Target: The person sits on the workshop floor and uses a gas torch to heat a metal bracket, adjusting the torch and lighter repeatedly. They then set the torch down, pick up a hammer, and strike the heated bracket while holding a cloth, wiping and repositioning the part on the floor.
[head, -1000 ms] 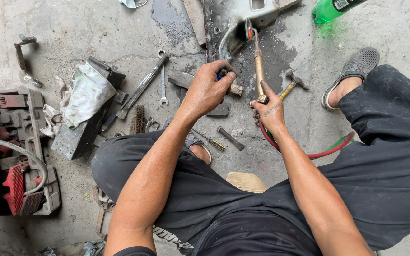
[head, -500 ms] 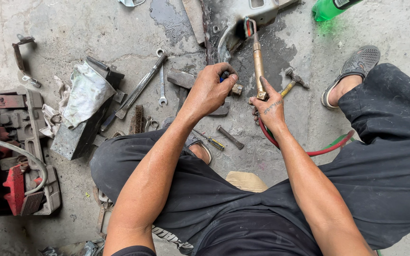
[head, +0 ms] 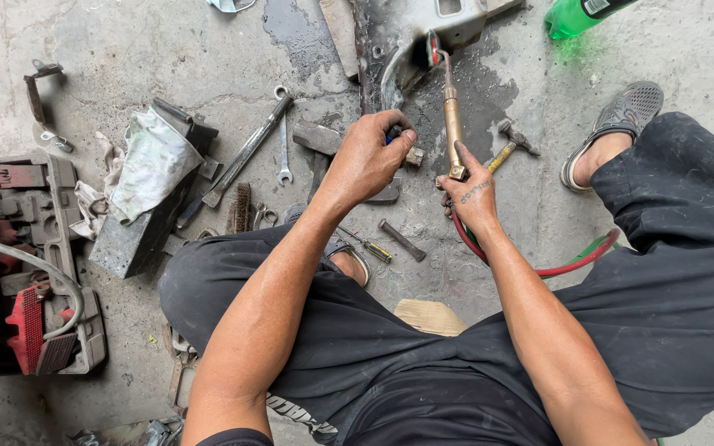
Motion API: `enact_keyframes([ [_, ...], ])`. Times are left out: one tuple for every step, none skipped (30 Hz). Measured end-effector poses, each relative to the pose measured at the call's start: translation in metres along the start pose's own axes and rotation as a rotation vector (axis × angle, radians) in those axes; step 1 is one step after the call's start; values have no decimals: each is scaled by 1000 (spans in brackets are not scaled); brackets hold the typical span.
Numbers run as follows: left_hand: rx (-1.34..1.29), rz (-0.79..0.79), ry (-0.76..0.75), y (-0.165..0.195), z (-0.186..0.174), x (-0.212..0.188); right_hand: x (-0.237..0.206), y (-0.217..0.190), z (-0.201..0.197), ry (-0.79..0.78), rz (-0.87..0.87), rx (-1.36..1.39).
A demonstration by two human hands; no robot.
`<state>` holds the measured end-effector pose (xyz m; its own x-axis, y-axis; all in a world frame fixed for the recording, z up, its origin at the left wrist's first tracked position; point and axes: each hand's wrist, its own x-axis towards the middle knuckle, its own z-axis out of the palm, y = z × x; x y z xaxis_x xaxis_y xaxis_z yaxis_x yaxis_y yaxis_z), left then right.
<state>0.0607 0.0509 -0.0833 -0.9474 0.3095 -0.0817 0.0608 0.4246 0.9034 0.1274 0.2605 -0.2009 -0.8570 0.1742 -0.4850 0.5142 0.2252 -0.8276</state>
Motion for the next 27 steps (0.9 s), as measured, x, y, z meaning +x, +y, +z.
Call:
enact_keyframes([
  [0,-3,3,-1,-2,0,1,-2,2,2,-13,5],
  [0,-6,5,-1,-4,0,1,-3,4,5,-26,10],
  [-7,-14,4,-3,-7,0,2,-5,6,8,-38,16],
  [-13,-23,4,-3,-9,-1,2,-7,8,5,-43,20],
  [-19,-33,2,-5,-11,-2,2,-8,10,2,-47,24],
  [-20,-26,8,-5,-12,-2,1,-10,10,0,-53,28],
  [-20,-21,13,-6,-13,-3,1,-11,12,-3,-64,33],
  [-20,-16,18,-5,-14,-4,1,-11,12,-6,-74,38],
  [-17,-21,15,-6,-14,-3,1,-11,12,-7,-85,43],
  [-13,-24,13,-5,-14,-3,2,-11,11,-7,-82,39],
  [-10,-29,10,-4,-13,-1,3,-10,9,-8,-79,36],
  [-10,-28,13,-4,-13,-1,2,-9,9,-10,-75,31],
  [-11,-27,14,-3,-11,0,3,-7,6,-6,-66,25],
  [-12,-27,15,-2,-10,1,3,-6,6,-3,-57,19],
  [-18,-30,15,-1,-8,2,3,-4,4,2,-48,12],
  [-25,-32,16,0,-8,2,2,-3,4,-2,-36,11],
  [-32,-34,16,0,-7,2,1,-1,3,-7,-23,9],
  [-27,-34,14,0,-7,2,1,0,3,-10,-11,7],
  [-22,-34,12,0,-7,1,0,0,3,-12,-2,4],
  [-16,-34,11,0,-8,1,-1,1,4,-15,7,2],
  [-21,-33,11,0,-9,1,-2,1,4,-19,18,-1],
  [-27,-33,11,0,-10,0,-3,1,5,-20,25,3],
  [-32,-32,11,0,-11,0,-4,2,6,-21,32,6],
  [-26,-16,15,0,-11,0,-4,2,6,-21,38,8],
  [-21,0,19,0,-12,0,-4,2,7,-20,38,3],
  [-14,15,24,-1,-12,0,-5,2,7,-22,39,-2],
  [-16,0,21,0,-11,0,-5,2,7,-23,39,-7],
])
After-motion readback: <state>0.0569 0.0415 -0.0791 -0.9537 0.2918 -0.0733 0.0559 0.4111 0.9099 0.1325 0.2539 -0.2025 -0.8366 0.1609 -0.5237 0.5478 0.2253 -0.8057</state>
